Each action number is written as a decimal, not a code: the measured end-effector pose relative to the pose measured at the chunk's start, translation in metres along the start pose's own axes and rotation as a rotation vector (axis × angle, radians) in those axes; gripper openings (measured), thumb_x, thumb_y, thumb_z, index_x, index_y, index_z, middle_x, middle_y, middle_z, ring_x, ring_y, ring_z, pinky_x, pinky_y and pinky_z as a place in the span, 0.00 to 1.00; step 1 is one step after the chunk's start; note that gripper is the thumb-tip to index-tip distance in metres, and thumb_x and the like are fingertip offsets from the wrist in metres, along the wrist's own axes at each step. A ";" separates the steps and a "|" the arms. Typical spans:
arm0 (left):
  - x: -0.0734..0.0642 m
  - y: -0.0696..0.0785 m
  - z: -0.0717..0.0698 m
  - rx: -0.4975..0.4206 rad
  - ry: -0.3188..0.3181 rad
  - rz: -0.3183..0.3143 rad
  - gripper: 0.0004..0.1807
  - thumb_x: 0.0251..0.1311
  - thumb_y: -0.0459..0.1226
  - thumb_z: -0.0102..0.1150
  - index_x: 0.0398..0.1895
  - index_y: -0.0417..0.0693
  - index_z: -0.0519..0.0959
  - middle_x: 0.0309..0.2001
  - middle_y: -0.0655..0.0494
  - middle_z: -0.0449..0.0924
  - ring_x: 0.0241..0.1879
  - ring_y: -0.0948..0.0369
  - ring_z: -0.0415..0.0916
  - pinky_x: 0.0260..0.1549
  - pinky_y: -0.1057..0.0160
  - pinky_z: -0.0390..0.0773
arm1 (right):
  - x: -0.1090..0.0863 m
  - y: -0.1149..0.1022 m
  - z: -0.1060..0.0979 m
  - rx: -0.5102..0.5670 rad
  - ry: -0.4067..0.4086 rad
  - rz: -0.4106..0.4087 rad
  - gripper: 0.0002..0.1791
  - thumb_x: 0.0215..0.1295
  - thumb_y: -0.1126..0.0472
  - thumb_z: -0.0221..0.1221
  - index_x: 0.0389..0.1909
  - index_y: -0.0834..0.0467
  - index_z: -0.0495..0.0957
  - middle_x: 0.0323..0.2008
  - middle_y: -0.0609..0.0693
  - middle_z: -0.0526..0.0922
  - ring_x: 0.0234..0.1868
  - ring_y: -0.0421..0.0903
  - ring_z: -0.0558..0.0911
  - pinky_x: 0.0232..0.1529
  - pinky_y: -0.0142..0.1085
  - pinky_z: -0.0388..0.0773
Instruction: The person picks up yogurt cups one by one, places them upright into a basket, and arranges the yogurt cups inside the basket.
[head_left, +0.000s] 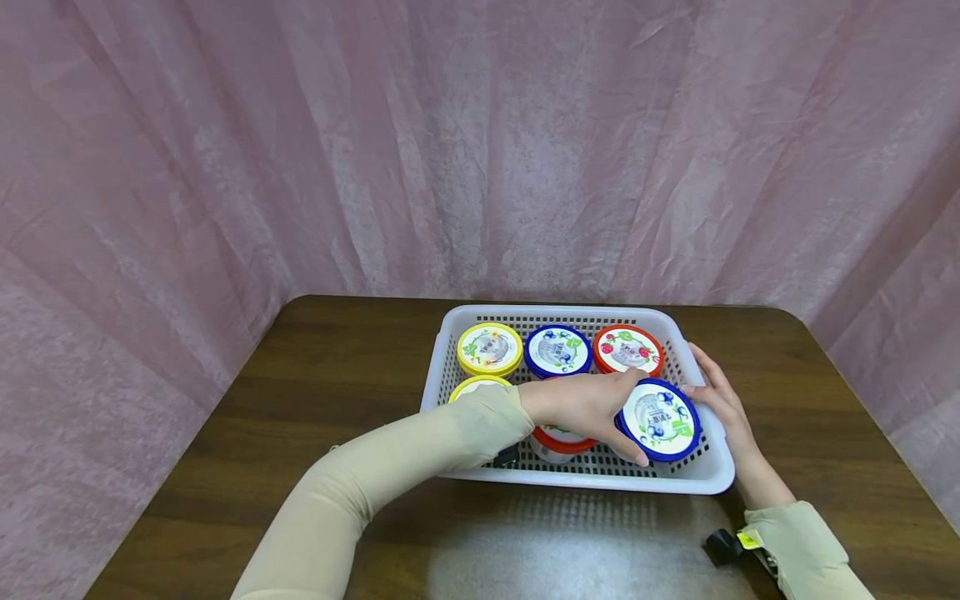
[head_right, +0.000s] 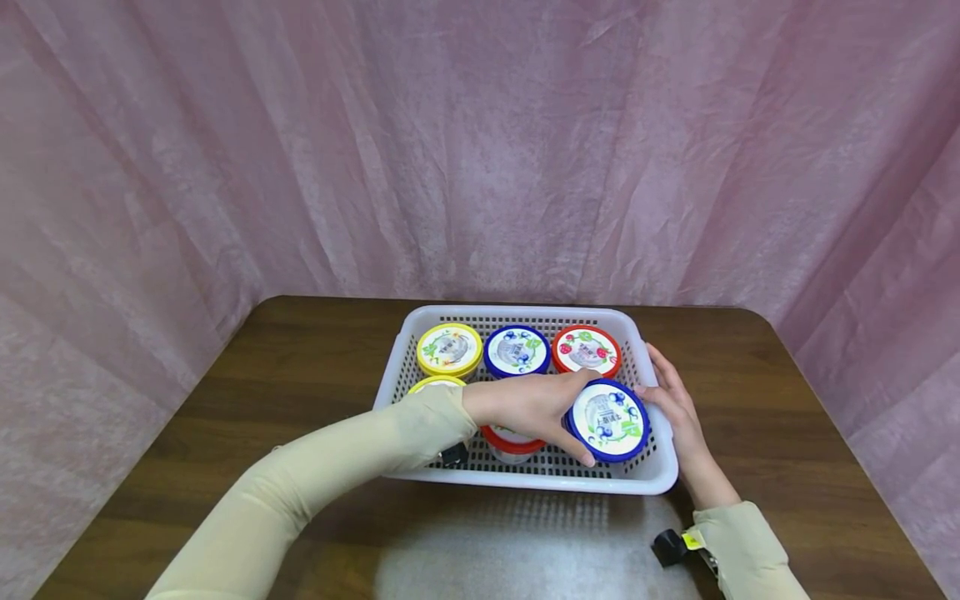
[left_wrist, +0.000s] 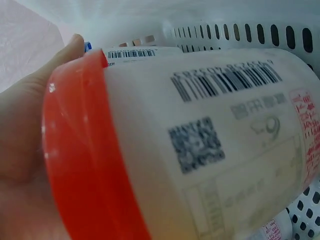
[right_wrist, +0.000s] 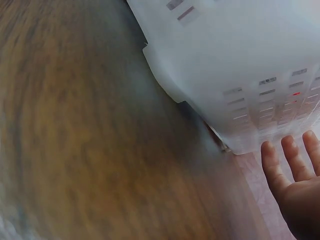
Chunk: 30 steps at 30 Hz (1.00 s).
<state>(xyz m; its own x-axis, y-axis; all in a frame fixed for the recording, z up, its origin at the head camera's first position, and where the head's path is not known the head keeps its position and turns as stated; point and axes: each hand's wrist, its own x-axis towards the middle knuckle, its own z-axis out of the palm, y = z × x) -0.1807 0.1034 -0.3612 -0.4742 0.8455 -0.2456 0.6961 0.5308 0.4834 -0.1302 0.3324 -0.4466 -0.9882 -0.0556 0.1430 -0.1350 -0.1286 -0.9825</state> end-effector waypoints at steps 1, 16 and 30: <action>0.000 0.000 0.000 0.001 -0.004 -0.001 0.62 0.50 0.64 0.70 0.79 0.47 0.48 0.68 0.57 0.68 0.60 0.70 0.68 0.60 0.72 0.67 | 0.000 0.000 0.000 0.003 0.000 0.000 0.32 0.78 0.63 0.42 0.80 0.46 0.50 0.76 0.49 0.51 0.63 0.39 0.65 0.55 0.26 0.73; 0.001 -0.001 0.003 0.020 -0.022 -0.038 0.62 0.50 0.66 0.69 0.80 0.50 0.47 0.71 0.62 0.63 0.63 0.72 0.64 0.63 0.71 0.64 | 0.001 0.000 0.000 0.009 0.001 0.022 0.32 0.78 0.64 0.42 0.80 0.45 0.49 0.76 0.48 0.51 0.64 0.40 0.64 0.55 0.27 0.73; -0.001 0.001 0.001 0.114 -0.046 -0.062 0.65 0.50 0.68 0.67 0.82 0.51 0.43 0.78 0.60 0.54 0.73 0.69 0.54 0.69 0.68 0.58 | 0.000 0.003 -0.001 0.036 -0.012 -0.019 0.32 0.78 0.66 0.42 0.80 0.48 0.51 0.73 0.45 0.55 0.62 0.38 0.67 0.55 0.27 0.73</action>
<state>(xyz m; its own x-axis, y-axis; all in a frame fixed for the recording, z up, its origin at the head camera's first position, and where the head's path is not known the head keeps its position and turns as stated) -0.1795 0.1029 -0.3613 -0.4949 0.8110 -0.3120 0.7240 0.5834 0.3680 -0.1308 0.3330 -0.4494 -0.9845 -0.0650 0.1630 -0.1505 -0.1653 -0.9747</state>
